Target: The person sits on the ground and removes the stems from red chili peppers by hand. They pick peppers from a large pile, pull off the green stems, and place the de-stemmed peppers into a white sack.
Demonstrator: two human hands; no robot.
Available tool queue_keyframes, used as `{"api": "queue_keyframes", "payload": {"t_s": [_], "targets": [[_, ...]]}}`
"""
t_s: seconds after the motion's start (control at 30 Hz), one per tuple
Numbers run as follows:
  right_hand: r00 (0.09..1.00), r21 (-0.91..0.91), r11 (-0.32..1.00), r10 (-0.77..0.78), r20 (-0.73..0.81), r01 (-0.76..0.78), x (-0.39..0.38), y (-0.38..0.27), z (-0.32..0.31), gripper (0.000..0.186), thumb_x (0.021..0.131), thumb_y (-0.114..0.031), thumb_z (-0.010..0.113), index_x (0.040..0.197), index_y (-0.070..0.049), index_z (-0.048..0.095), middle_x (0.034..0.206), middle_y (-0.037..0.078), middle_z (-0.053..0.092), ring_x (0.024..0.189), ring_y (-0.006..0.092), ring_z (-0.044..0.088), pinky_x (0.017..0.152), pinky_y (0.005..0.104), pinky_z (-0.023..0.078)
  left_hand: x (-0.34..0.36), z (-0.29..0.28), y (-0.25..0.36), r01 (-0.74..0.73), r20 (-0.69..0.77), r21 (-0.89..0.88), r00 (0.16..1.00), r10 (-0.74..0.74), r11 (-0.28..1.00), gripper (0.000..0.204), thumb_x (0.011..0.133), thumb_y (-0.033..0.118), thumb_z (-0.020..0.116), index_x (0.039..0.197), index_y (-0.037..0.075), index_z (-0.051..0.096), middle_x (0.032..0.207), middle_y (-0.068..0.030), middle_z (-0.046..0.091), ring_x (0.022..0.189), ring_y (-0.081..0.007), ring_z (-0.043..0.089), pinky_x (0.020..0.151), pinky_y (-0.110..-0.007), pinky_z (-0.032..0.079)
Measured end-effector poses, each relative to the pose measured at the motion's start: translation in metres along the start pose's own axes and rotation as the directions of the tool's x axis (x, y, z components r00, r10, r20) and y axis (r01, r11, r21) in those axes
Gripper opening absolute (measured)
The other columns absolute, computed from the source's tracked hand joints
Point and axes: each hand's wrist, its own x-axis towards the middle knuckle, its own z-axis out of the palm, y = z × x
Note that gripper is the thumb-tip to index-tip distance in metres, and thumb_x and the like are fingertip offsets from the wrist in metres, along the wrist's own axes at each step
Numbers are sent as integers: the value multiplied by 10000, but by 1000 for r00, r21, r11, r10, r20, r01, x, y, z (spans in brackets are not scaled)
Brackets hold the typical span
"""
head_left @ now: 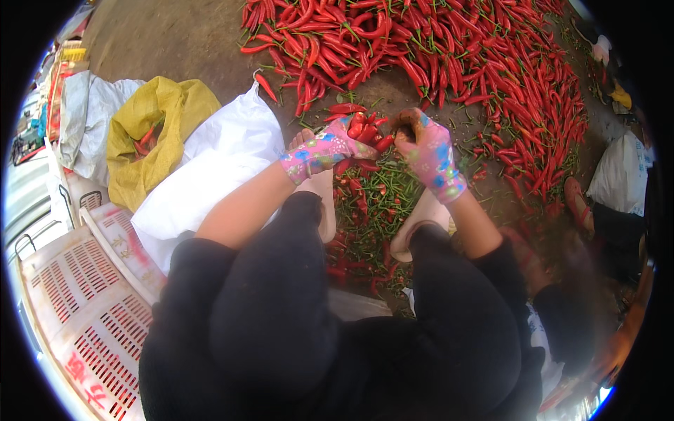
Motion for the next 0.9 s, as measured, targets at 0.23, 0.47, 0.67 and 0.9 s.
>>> {"api": "queue_keyframes", "payload": {"t_s": [0.23, 0.47, 0.67, 0.9], "targets": [[982, 274, 948, 126, 141, -161, 0, -2, -1, 229, 798, -11, 557, 1025, 8, 574, 905, 83, 635, 813, 116, 596, 751, 258, 483, 2, -7, -7, -38, 13, -36, 999, 39, 999, 643, 654, 70, 776, 1234, 70, 496, 1089, -39, 598, 966, -144, 594, 847, -300, 498], [972, 320, 933, 99, 212, -164, -2, -11, -6, 246, 801, 19, 560, 1047, 16, 575, 987, 92, 631, 915, 126, 603, 821, 268, 480, 3, -10, -9, -12, 0, 7, 1000, 12, 1000, 628, 655, 66, 775, 1223, 76, 509, 1049, -30, 613, 940, -139, 600, 842, -298, 491], [936, 389, 873, 182, 302, -295, -1, -5, -7, 280, 791, -7, 562, 1068, 36, 567, 984, 94, 620, 878, 130, 595, 775, 269, 488, 5, -16, -15, -19, -95, 222, 995, 41, 975, 556, 640, 82, 782, 1151, 69, 563, 956, -6, 625, 892, -108, 594, 824, -272, 485], [933, 490, 797, 259, 249, -352, 0, 4, -17, 301, 780, -103, 588, 1048, 33, 566, 936, 78, 591, 796, 96, 549, 686, 235, 458, 4, -16, -15, -97, -45, 214, 993, 109, 972, 527, 648, 92, 777, 1133, 64, 573, 945, -5, 623, 892, -107, 584, 826, -271, 470]]}}
